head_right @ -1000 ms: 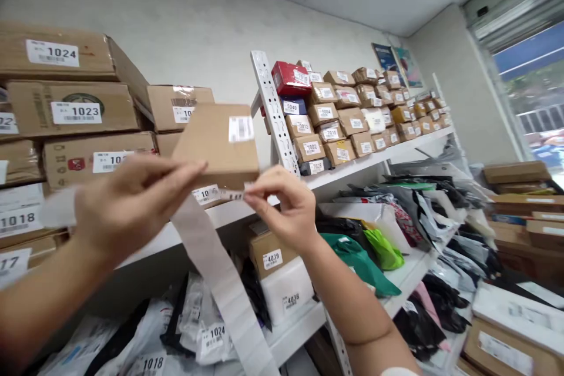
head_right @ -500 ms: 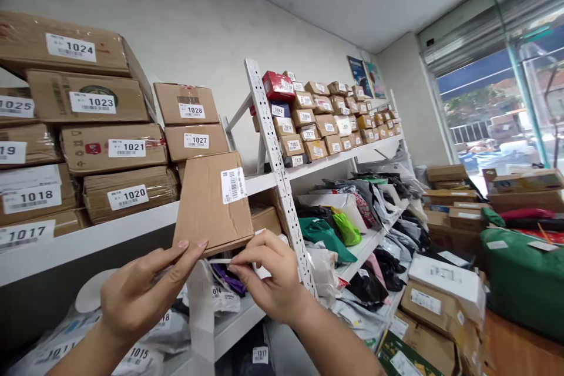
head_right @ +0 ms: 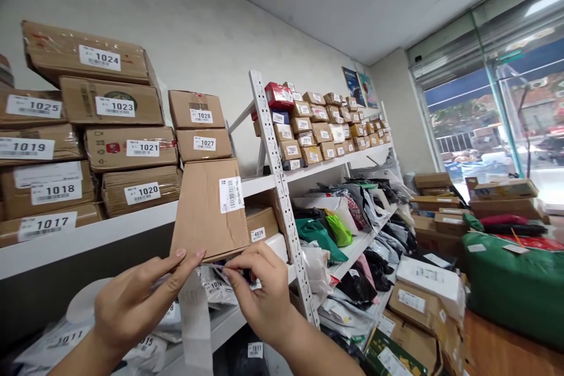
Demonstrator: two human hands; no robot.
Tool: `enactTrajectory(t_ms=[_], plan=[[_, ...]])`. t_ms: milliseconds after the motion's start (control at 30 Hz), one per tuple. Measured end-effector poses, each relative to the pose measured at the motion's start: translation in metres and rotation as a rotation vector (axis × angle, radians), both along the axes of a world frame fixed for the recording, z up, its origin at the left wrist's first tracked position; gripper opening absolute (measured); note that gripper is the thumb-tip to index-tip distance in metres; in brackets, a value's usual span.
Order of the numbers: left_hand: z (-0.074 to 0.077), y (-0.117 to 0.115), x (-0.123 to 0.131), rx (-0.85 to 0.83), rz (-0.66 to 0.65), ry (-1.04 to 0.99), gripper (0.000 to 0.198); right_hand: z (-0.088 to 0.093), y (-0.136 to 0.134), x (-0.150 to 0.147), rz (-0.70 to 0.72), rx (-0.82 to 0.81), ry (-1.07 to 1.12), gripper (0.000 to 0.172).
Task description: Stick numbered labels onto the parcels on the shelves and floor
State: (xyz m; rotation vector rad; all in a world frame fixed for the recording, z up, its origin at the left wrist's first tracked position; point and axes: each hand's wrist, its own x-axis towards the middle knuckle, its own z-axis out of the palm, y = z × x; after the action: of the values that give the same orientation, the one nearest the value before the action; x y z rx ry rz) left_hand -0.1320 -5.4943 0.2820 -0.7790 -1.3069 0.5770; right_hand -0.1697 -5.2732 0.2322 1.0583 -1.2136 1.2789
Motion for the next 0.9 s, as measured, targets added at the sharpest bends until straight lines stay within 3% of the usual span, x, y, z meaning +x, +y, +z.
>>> enactTrajectory(t_ms=[900], plan=[[0.001, -0.003, -0.009, -0.043, -0.002, 0.006, 0.033, -0.002, -0.022, -0.017, -0.059, -0.170, 0.015, 0.023]])
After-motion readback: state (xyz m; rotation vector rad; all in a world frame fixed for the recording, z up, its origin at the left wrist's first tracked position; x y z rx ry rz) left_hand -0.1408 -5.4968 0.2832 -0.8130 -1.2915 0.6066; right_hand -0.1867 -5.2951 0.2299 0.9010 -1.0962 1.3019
